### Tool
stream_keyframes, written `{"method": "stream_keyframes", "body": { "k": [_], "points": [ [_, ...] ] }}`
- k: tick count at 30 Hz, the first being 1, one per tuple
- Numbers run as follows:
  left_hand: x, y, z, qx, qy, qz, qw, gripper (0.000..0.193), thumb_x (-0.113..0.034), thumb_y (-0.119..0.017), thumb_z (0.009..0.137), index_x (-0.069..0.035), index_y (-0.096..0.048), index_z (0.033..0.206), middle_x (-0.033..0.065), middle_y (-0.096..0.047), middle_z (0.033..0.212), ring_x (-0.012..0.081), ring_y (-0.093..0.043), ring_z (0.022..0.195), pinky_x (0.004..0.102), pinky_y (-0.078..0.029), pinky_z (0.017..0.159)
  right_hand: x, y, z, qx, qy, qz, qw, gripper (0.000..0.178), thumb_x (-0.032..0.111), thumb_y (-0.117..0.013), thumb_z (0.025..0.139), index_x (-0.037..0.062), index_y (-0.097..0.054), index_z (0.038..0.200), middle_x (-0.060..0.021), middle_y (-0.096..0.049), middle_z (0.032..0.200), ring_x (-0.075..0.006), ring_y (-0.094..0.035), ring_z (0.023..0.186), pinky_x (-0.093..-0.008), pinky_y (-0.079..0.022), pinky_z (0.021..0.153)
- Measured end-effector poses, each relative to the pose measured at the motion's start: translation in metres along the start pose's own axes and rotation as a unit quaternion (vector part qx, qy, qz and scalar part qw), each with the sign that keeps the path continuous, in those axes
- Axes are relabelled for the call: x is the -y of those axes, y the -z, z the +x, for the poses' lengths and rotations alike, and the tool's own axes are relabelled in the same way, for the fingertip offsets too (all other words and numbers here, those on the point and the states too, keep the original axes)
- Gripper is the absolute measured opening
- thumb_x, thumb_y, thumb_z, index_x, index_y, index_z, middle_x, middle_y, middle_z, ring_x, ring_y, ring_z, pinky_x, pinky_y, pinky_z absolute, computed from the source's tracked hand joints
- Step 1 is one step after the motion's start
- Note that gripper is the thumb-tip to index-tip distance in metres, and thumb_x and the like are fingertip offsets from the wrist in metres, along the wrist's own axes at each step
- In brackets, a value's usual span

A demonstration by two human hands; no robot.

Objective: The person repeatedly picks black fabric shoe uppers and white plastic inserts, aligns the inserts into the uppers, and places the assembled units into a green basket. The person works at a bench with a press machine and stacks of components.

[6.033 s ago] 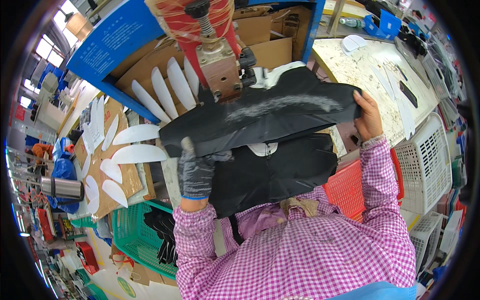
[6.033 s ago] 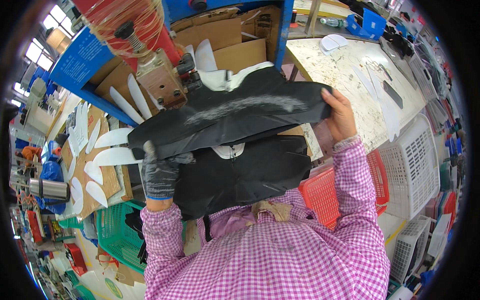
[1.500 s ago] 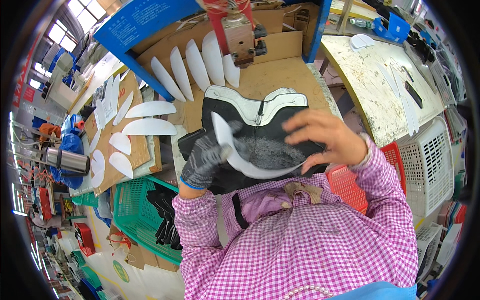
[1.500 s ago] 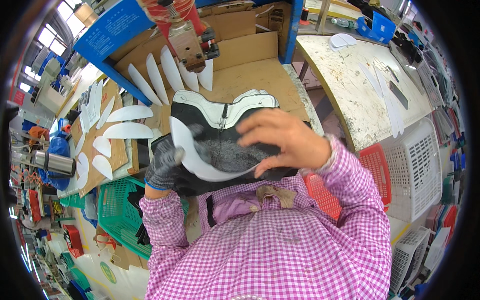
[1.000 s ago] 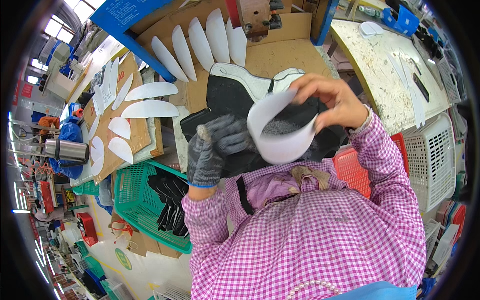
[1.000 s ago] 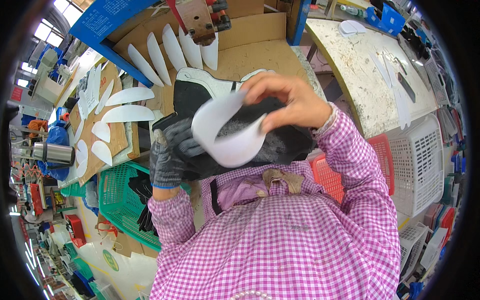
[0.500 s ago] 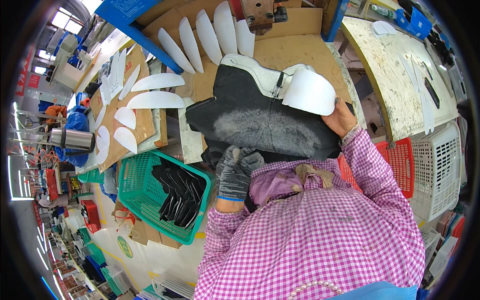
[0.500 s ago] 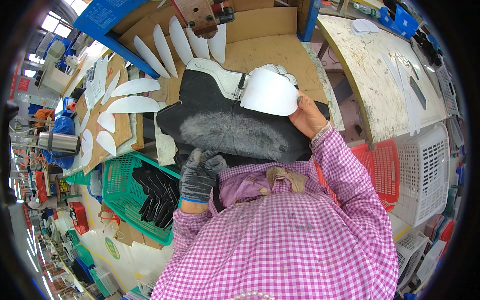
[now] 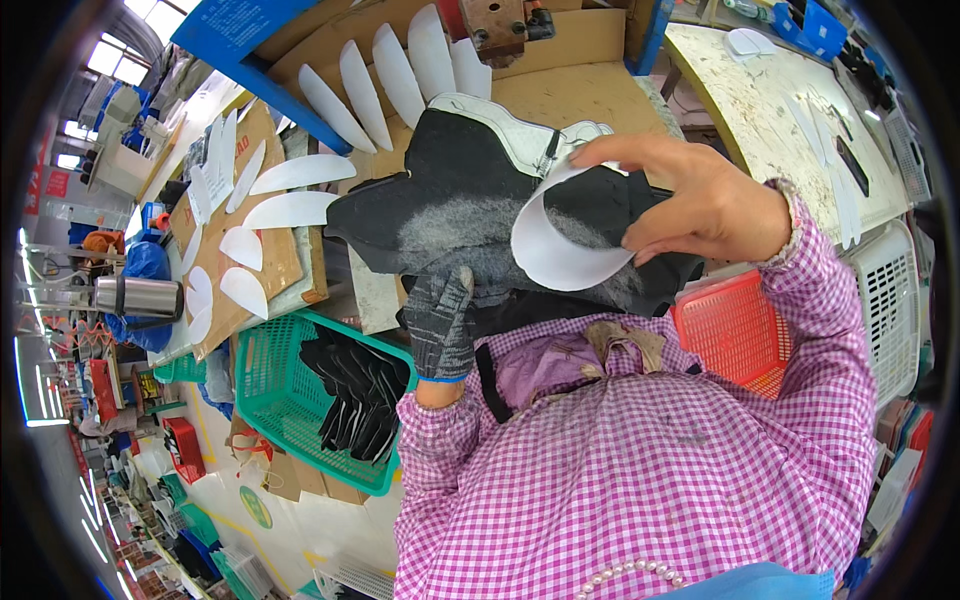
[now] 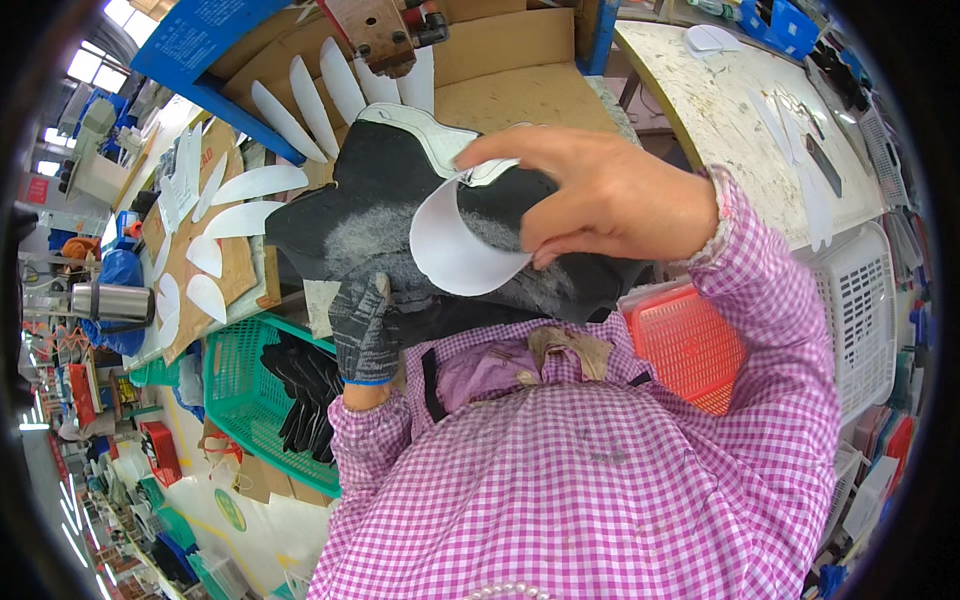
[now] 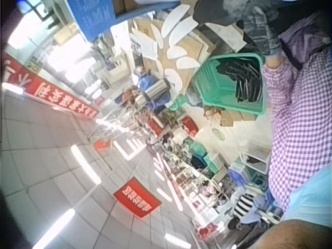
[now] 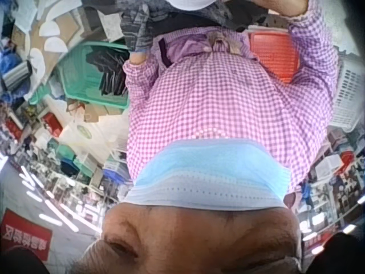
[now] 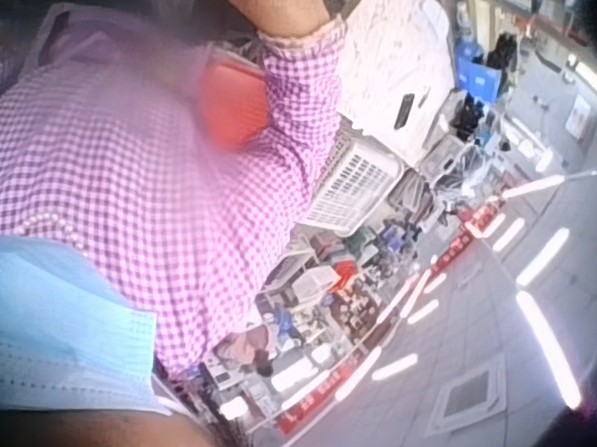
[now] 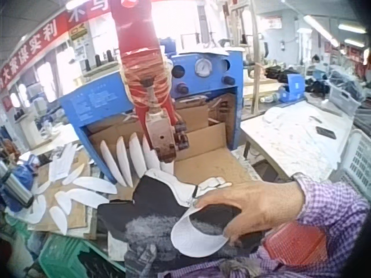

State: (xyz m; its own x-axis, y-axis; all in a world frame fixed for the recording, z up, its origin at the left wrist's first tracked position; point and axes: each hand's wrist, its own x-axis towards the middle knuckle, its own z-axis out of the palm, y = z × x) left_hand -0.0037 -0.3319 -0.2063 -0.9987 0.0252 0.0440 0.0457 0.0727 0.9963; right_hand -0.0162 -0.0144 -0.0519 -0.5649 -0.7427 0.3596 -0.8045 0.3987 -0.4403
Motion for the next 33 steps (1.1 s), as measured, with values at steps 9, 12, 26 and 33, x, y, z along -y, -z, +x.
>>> {"method": "stream_keyframes", "body": {
  "k": [9,12,26,33],
  "points": [
    [-0.014,-0.01,-0.004,-0.015,0.03,-0.09,0.995,0.02,-0.011,-0.064,0.09,0.003,-0.065,0.105,0.008,-0.067,0.1,0.0161,-0.059,0.09,0.031,-0.048,0.084,0.041,-0.009,0.067,0.197,0.021,-0.143,0.97,0.051,0.005,-0.063,0.073,0.001,-0.046,0.121,-0.0178,-0.05,0.126,-0.0327,-0.057,0.102,-0.0386,-0.049,0.089],
    [-0.015,-0.008,-0.004,-0.006,0.015,-0.08,0.997,0.019,-0.011,-0.063,0.091,0.003,-0.066,0.104,0.0082,-0.067,0.099,0.0164,-0.059,0.089,0.0308,-0.047,0.083,0.043,-0.015,0.07,0.181,0.098,-0.211,0.956,0.01,0.01,-0.064,0.072,0.0014,-0.063,0.075,-0.0121,-0.05,0.106,-0.0252,-0.057,0.09,-0.0331,-0.05,0.081],
    [-0.015,-0.003,-0.003,0.031,-0.028,0.035,0.998,0.023,-0.009,-0.057,0.094,0.003,-0.063,0.113,0.0121,-0.064,0.113,0.0193,-0.058,0.1,0.0319,-0.046,0.089,0.051,-0.018,0.078,0.252,0.053,-0.211,0.943,0.056,0.005,-0.062,0.077,-0.0027,-0.042,0.129,-0.0211,-0.051,0.129,-0.0323,-0.057,0.11,-0.0362,-0.047,0.095],
    [-0.017,-0.007,-0.006,-0.002,-0.018,-0.024,1.0,0.019,-0.007,-0.062,0.091,0.003,-0.064,0.107,0.0088,-0.067,0.101,0.0172,-0.06,0.091,0.0305,-0.047,0.084,0.05,-0.021,0.079,0.244,0.008,-0.175,0.954,0.055,0.005,-0.063,0.077,-0.0044,-0.043,0.127,-0.0217,-0.052,0.128,-0.0313,-0.057,0.109,-0.0364,-0.048,0.094]
  ]
}}
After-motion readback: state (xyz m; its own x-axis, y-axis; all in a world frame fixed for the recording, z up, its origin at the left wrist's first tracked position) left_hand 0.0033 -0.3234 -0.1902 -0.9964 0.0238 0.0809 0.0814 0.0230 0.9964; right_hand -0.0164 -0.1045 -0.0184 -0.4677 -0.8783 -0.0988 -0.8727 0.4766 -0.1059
